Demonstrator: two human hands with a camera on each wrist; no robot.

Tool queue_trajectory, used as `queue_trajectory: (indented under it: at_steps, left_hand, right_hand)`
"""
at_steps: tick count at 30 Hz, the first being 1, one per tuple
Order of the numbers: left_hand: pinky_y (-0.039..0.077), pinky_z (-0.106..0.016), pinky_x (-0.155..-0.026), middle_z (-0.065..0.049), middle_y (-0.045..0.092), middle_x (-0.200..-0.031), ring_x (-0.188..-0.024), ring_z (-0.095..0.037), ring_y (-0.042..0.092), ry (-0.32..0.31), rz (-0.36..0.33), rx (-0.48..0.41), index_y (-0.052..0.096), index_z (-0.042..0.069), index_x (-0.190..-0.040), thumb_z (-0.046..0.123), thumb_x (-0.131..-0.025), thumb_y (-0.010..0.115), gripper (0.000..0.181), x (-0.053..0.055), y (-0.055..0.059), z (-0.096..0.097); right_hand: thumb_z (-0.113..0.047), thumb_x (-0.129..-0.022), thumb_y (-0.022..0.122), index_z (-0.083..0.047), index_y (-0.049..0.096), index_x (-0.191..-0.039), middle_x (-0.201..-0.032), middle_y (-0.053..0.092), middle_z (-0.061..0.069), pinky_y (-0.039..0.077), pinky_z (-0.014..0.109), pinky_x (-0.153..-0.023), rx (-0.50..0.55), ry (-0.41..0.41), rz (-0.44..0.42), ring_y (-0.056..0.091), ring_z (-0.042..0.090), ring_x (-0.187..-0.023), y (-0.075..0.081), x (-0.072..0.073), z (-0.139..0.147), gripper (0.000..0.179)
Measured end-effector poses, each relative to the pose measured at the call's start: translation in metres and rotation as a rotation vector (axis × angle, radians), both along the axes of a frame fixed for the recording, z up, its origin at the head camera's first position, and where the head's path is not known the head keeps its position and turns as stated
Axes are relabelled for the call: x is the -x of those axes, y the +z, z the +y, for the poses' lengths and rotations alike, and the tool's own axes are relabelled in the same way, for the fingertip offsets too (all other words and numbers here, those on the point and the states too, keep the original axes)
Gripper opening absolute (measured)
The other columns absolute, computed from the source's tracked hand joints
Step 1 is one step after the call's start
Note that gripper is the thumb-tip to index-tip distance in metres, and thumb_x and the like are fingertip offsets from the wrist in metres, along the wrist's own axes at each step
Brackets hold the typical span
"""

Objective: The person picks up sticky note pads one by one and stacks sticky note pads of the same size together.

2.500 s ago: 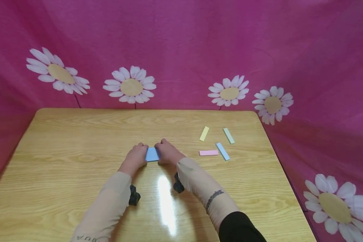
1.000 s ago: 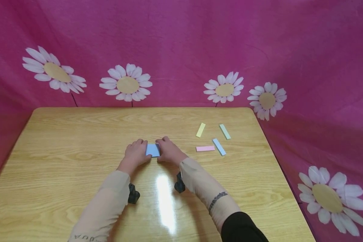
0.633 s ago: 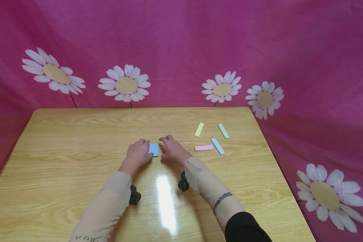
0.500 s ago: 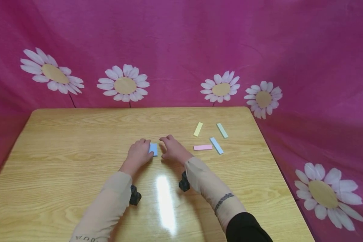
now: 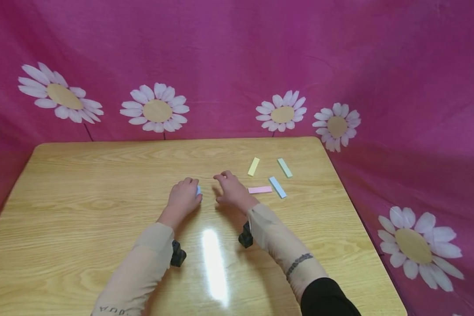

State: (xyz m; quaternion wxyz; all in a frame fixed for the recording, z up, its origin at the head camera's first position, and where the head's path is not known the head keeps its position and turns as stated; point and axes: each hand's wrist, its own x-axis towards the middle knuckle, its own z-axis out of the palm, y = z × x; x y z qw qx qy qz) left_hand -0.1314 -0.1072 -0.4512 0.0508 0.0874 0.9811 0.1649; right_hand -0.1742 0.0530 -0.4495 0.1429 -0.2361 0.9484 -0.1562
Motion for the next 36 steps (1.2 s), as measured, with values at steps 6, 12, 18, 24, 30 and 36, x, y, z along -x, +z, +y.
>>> queue_trajectory:
  at_steps: [6,12,18,24,30,36]
  left_hand:
    - [0.04,-0.046,-0.085,-0.022,0.05,-0.115,-0.104,-0.035,0.049,-0.026,0.005,0.004,0.047,-0.007,-0.121,0.019,-0.085,0.055,0.046,0.001,-0.001,0.009]
    - [0.04,-0.046,-0.085,-0.022,0.05,-0.116,-0.105,-0.035,0.049,-0.042,0.009,0.001,0.048,-0.006,-0.122,0.02,-0.085,0.055,0.045,0.003,-0.002,0.018]
    - [0.04,-0.046,-0.085,-0.022,0.051,-0.116,-0.104,-0.035,0.05,-0.054,0.021,-0.012,0.049,-0.006,-0.121,0.019,-0.085,0.056,0.045,0.002,-0.001,0.029]
    - [0.04,-0.045,-0.084,-0.021,0.051,-0.115,-0.103,-0.035,0.05,-0.08,0.018,-0.009,0.049,-0.006,-0.12,0.018,-0.085,0.056,0.044,-0.001,0.001,0.039]
    - [0.04,-0.045,-0.084,-0.021,0.051,-0.115,-0.104,-0.034,0.05,-0.094,-0.005,0.011,0.049,-0.005,-0.121,0.019,-0.086,0.055,0.043,-0.004,0.001,0.047]
    - [0.041,-0.044,-0.083,-0.02,0.051,-0.115,-0.103,-0.034,0.051,-0.116,-0.017,0.021,0.049,-0.004,-0.121,0.02,-0.085,0.057,0.044,-0.003,0.0,0.056]
  right_hand:
    - [-0.013,-0.071,0.072,-0.004,0.042,-0.129,-0.127,0.038,0.019,0.039,0.037,-0.09,0.005,-0.008,0.017,0.044,0.03,-0.111,0.003,0.0,0.013,0.065]
    - [-0.011,-0.071,0.071,-0.003,0.043,-0.128,-0.126,0.039,0.02,0.039,0.036,-0.091,0.008,-0.014,0.034,0.046,0.03,-0.109,0.004,-0.001,0.025,0.065]
    - [-0.011,-0.07,0.072,-0.002,0.043,-0.128,-0.125,0.04,0.021,0.037,0.036,-0.093,0.015,-0.034,0.043,0.045,0.03,-0.11,0.005,-0.002,0.036,0.065]
    - [-0.011,-0.071,0.071,-0.005,0.042,-0.129,-0.126,0.04,0.019,0.037,0.035,-0.092,0.008,-0.077,0.03,0.045,0.028,-0.111,0.006,-0.004,0.047,0.065]
    - [-0.011,-0.071,0.071,-0.004,0.042,-0.129,-0.125,0.04,0.019,0.039,0.036,-0.09,0.021,-0.093,0.039,0.045,0.029,-0.109,0.008,-0.007,0.058,0.065]
    - [-0.011,-0.071,0.071,-0.006,0.042,-0.129,-0.127,0.039,0.02,0.042,0.035,-0.084,0.013,-0.116,0.034,0.048,0.026,-0.1,0.007,-0.008,0.071,0.065]
